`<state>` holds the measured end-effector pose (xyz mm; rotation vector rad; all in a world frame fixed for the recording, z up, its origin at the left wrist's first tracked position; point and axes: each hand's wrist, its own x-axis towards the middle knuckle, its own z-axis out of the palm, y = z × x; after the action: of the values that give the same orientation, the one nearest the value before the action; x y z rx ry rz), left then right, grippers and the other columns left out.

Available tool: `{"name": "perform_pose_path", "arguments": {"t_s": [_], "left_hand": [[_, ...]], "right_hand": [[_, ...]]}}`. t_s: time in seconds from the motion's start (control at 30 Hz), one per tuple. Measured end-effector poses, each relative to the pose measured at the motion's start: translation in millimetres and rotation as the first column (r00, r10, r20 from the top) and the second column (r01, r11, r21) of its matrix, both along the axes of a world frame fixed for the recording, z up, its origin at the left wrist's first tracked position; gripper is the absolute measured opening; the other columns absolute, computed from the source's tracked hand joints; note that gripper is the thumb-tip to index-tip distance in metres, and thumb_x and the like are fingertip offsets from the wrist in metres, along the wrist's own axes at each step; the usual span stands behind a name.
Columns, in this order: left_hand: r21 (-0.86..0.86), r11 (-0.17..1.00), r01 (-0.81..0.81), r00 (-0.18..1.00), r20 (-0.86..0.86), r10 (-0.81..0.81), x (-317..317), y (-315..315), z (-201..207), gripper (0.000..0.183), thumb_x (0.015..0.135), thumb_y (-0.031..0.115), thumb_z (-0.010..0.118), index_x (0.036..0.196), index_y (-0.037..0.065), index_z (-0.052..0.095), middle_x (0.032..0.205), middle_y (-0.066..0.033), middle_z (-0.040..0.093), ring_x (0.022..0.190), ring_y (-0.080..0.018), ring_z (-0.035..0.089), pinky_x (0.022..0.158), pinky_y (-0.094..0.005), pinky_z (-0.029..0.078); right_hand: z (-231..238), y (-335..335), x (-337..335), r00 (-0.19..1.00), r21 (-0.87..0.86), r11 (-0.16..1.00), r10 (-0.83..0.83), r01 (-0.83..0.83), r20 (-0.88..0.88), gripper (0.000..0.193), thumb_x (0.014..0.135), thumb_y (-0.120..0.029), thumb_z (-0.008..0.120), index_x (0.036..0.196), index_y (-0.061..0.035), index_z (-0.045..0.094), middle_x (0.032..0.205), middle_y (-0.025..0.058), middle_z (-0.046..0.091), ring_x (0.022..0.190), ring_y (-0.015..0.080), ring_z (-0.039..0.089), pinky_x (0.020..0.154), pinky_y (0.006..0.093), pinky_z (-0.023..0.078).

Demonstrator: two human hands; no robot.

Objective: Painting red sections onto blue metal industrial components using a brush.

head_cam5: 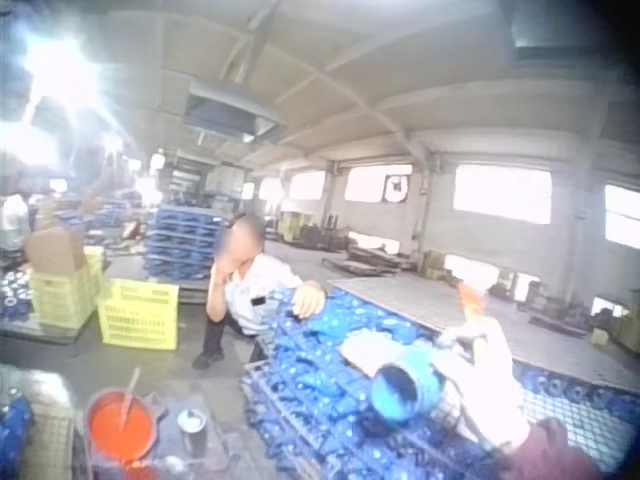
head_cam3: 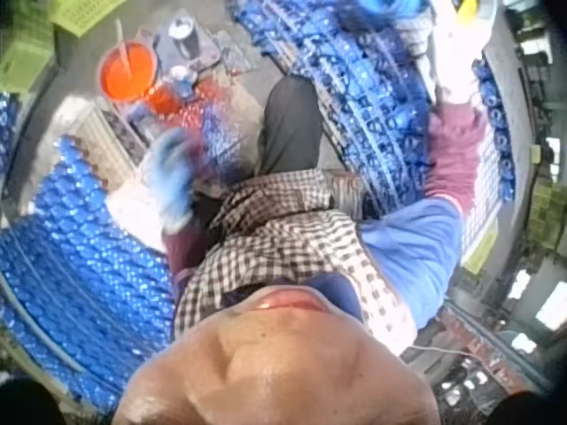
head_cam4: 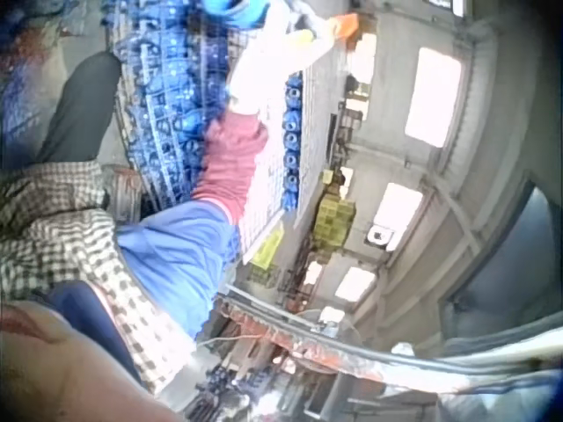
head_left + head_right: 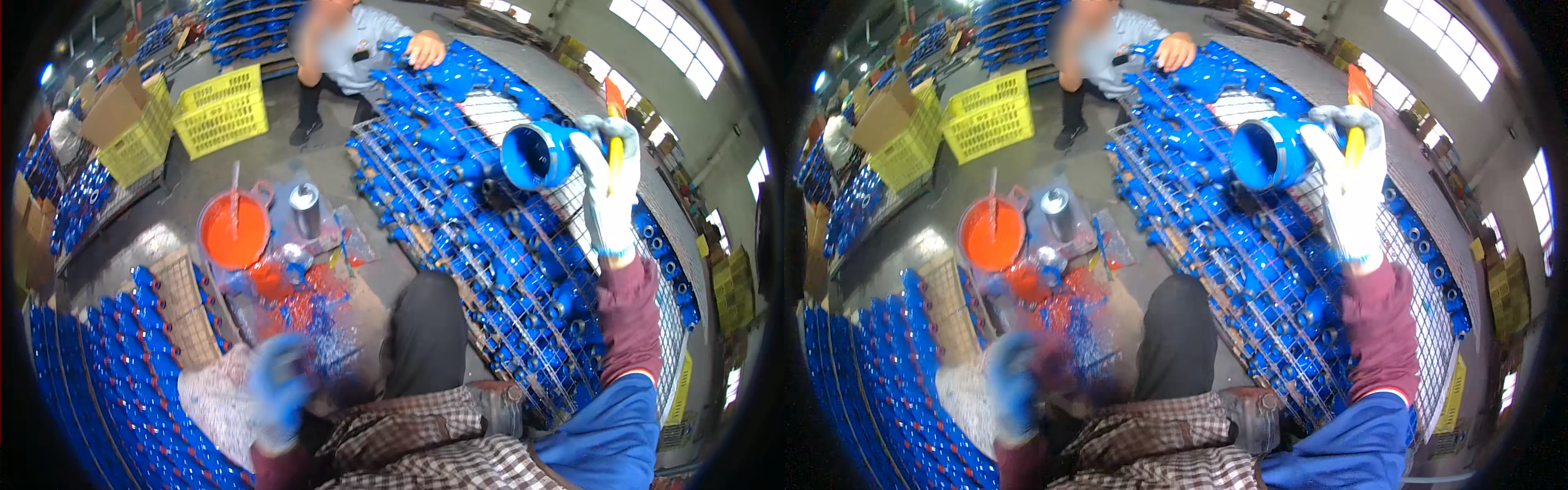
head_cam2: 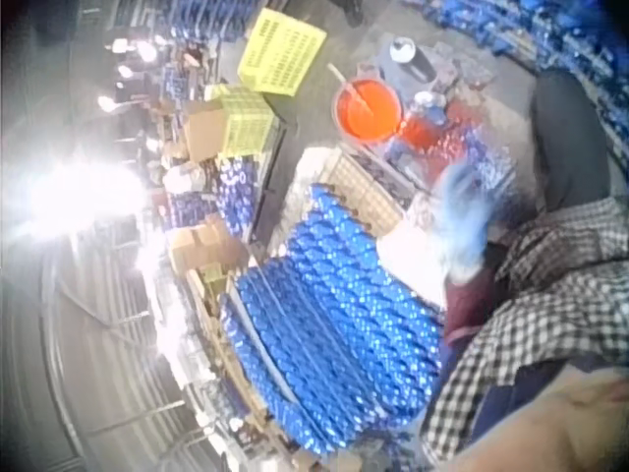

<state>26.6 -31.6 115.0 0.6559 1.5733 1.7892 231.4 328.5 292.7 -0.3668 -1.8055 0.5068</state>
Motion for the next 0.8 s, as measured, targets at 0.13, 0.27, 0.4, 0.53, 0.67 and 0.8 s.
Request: {"name": "perform_pose_path", "arguments": {"t_s": [0.13,0.27,0.4,0.53,0.67,0.8], "left_hand": [[0.328,0.832,0.447,0.843,0.155,-0.515,44,91,-11,0.083,0.077,0.01,0.079,0.145,0.003,0.033,0.139,-0.0114,0.048,0.129,-0.0216,0.045,0.108,-0.0378,0.034],[0.497,0.856,0.139,0.94,0.207,-0.273,40,87,-11,0.112,0.063,0.005,0.085,0.152,0.006,0.017,0.147,-0.0088,0.036,0.134,-0.0223,0.038,0.113,-0.0402,0.029],[0.413,0.83,-0.376,0.23,0.909,-0.348,-9,34,-26,0.103,0.061,-0.001,0.083,0.148,0.01,0.028,0.142,-0.0084,0.043,0.131,-0.0243,0.042,0.111,-0.0437,0.035],[0.341,0.891,-0.3,0.732,0.681,-0.014,-57,-13,-68,0.074,0.079,0.006,0.074,0.143,0.009,0.037,0.141,-0.0129,0.045,0.13,-0.0289,0.046,0.109,-0.0471,0.037],[0.731,0.581,-0.358,0.911,0.411,0.045,-77,-41,-76,0.101,0.071,0.076,0.062,0.142,0.008,0.039,0.136,-0.0151,0.05,0.12,-0.0325,0.053,0.098,-0.0482,0.047],[0.624,0.48,-0.616,0.742,0.665,0.087,-98,-62,-117,0.087,0.076,0.068,0.064,0.138,0.011,0.043,0.132,-0.0133,0.053,0.114,-0.0316,0.056,0.095,-0.0501,0.048]], "right_hand": [[-37,-95,-33,0.891,-0.533,0.741,0.197,-0.409,-0.41,0.031,0.088,0.004,0.059,0.111,-0.0147,0.052,0.11,0.0079,0.058,0.094,0.0107,0.057,0.078,0.0212,0.047],[-87,-178,-84,0.781,-0.692,0.389,0.135,-0.608,-0.61,0.027,0.093,0.0,0.054,0.115,-0.0159,0.053,0.111,0.0054,0.061,0.052,-0.0014,0.041,0.042,0.0139,0.035],[-139,-242,-114,0.711,-0.682,0.201,0.22,-0.703,-0.668,0.033,0.09,0.004,0.056,0.113,-0.019,0.05,0.113,0.0085,0.057,0.074,0.0079,0.057,0.05,0.0152,0.04],[-179,-259,-125,0.498,-0.523,0.117,0.528,-0.844,-0.687,0.028,0.089,0.002,0.056,0.112,-0.0116,0.047,0.123,0.0283,0.052,0.07,0.011,0.056,0.049,0.0178,0.044],[-192,-232,-150,0.587,-0.643,0.15,0.597,-0.751,-0.546,0.043,0.094,-0.001,0.051,0.135,-0.0044,0.039,0.123,0.0236,0.053,0.068,0.013,0.056,0.055,0.0209,0.048],[-228,-200,-231,0.883,-0.893,0.151,0.287,-0.424,-0.371,0.037,0.1,-0.025,0.049,0.131,-0.0041,0.052,0.107,0.0076,0.058,0.079,0.0087,0.056,0.071,0.0185,0.044]]}}
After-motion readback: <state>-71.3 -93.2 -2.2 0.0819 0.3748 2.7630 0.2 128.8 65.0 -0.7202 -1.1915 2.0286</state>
